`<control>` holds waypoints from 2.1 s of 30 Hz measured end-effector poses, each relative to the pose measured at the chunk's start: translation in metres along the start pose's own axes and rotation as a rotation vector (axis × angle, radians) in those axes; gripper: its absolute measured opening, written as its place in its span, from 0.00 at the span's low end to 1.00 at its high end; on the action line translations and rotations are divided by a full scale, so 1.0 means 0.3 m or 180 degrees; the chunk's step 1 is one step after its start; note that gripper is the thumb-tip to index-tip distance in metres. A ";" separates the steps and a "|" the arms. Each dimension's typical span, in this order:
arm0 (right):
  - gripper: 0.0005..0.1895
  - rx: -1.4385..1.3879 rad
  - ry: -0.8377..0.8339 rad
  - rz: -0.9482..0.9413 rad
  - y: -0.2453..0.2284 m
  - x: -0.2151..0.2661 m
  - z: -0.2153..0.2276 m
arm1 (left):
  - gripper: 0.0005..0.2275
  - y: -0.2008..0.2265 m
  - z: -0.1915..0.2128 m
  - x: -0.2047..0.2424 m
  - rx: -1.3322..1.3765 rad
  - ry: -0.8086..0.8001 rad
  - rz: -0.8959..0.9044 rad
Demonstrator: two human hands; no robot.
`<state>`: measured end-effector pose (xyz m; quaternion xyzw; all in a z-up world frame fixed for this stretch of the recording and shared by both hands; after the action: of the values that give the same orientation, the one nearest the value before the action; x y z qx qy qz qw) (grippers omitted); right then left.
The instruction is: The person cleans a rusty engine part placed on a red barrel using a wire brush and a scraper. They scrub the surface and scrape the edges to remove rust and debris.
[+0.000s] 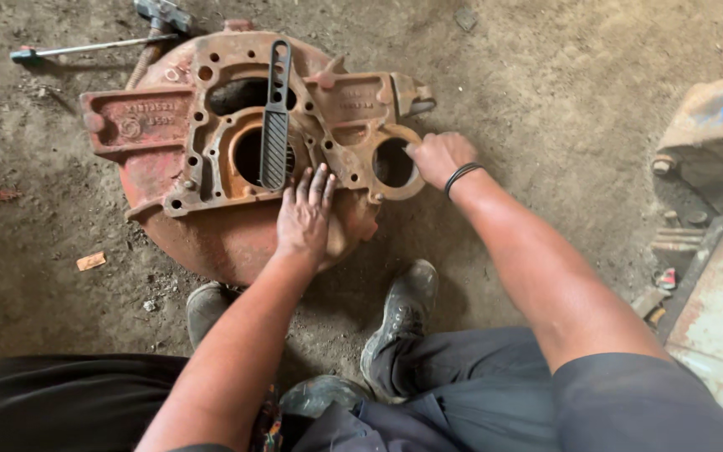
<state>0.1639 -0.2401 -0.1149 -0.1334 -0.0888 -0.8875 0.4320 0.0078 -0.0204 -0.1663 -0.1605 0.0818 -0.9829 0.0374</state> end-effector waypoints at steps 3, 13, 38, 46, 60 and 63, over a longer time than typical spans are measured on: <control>0.12 0.0346 -0.0503 0.0284 0.020 -0.045 -0.025 | 0.35 0.000 0.019 0.002 0.0049 0.0110 0.0039; 0.14 -0.0861 -0.1511 -0.0100 -0.047 -0.058 0.013 | 0.52 -0.054 0.215 0.054 -0.0153 -0.0804 -0.0209; 0.16 -0.5878 0.0932 -0.2676 -0.138 -0.044 -0.409 | 0.50 -0.033 0.140 0.035 0.0060 -0.0605 -0.0088; 0.21 -0.4132 0.0449 -0.2107 -0.194 0.059 -0.285 | 0.40 -0.032 0.143 0.029 -0.0248 -0.0436 -0.0176; 0.09 -0.6371 0.1573 -0.3020 -0.053 -0.019 -0.432 | 0.40 -0.020 0.101 0.013 -0.0448 -0.0546 -0.0210; 0.10 -0.6171 0.2062 -0.2962 -0.042 -0.025 -0.358 | 0.39 -0.026 0.121 0.018 -0.0219 -0.0590 -0.0184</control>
<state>0.1411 -0.2562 -0.2197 -0.1299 0.7146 -0.6494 -0.2251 0.0141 -0.0186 -0.1295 -0.2542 0.1070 -0.9611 0.0109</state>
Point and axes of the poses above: each hand's wrist, its own x-axis away from the middle knuckle, its own z-axis out of the back of the hand, y = z × x, the point moved 3 cm from there along -x, towards the middle knuckle, and after that the axes turned 14 degrees about z, right-handed, at the moved point
